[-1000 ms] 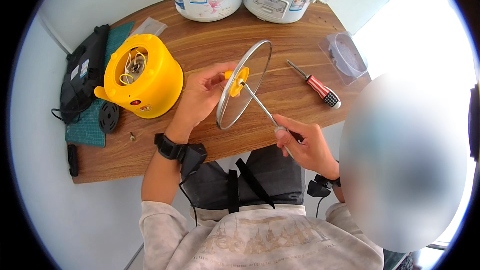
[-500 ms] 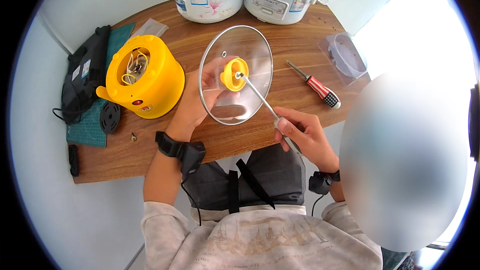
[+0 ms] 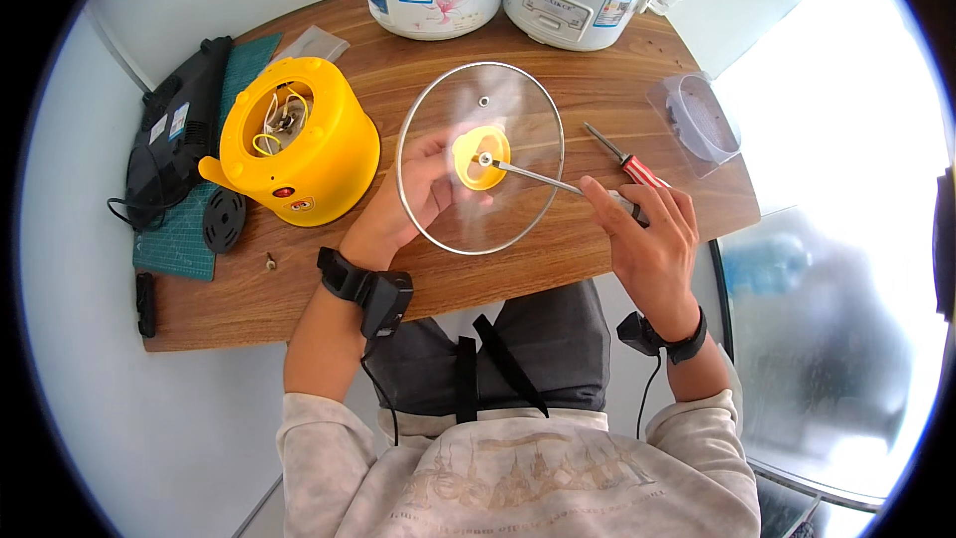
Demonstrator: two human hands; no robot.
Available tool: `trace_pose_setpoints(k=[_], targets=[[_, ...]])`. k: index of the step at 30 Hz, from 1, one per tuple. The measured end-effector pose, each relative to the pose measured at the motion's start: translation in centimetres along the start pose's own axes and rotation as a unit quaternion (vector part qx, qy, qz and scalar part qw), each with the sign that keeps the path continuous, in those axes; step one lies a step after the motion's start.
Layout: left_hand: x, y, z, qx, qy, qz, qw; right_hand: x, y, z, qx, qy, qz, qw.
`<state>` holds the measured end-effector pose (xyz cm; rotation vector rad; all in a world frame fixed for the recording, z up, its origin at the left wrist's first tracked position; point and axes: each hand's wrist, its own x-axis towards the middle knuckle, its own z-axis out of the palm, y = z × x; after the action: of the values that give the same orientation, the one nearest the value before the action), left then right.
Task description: The person disassembles a yellow electric kettle by removing the glass lid and unscrewing the base plate to access internal components. They then reassemble the kettle by replacing the base plate and reattaching the glass lid with a screwdriver.
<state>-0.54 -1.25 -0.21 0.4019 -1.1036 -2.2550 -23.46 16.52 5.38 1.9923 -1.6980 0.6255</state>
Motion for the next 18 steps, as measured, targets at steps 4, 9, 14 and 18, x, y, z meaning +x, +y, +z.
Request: trace_pose_setpoints(k=[4,9,14,18], targets=[[0.2,-0.1,0.5,0.020,0.013,0.004,1.000,0.1,0.0,0.0,0.007,0.000,-0.006,1.000],[-0.3,0.5,1.6,0.095,0.026,-0.021,0.995,0.2,-0.1,0.0,0.002,-0.006,-0.006,1.000],[-0.3,0.4,1.3,0.076,0.000,-0.014,0.997,0.0,-0.1,0.0,-0.006,-0.011,-0.006,1.000],[-0.1,0.2,1.0,0.062,0.004,-0.017,0.998,-0.2,0.1,0.2,-0.015,-0.010,-0.008,1.000]])
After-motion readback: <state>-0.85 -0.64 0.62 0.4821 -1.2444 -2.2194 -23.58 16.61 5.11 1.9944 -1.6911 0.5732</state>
